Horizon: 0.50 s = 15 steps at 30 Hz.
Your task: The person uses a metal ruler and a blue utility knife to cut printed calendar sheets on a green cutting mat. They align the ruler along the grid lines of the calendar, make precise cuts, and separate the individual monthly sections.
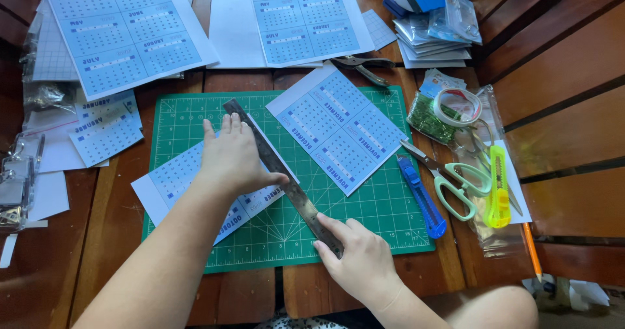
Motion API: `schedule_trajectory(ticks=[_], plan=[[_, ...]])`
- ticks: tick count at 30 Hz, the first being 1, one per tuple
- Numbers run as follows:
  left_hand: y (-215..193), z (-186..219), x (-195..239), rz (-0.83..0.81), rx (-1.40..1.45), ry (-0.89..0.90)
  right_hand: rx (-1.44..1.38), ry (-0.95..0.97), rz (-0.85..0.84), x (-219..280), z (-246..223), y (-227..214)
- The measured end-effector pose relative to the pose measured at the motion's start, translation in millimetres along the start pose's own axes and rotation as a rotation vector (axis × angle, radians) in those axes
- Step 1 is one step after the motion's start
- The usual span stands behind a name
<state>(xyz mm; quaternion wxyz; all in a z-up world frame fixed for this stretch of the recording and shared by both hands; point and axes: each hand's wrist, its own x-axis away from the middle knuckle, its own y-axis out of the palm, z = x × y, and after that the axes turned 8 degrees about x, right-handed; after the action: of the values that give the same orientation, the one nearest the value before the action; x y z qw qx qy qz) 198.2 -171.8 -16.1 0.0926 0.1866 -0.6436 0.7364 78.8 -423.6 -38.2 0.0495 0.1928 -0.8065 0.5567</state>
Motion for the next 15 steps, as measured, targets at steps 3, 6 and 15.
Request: schedule_trajectory(ticks=[3, 6, 15], plan=[[-3, 9, -2, -0.067, -0.090, -0.026, 0.106, 0.058, -0.174, 2, -5, -23], [-3, 11, -3, -0.097, -0.101, -0.017, 0.129, 0.199, -0.274, 1, 10, -46], [-1, 2, 11, -0.047, 0.026, -0.018, 0.255, 0.262, 0.331, -22, 114, -46]])
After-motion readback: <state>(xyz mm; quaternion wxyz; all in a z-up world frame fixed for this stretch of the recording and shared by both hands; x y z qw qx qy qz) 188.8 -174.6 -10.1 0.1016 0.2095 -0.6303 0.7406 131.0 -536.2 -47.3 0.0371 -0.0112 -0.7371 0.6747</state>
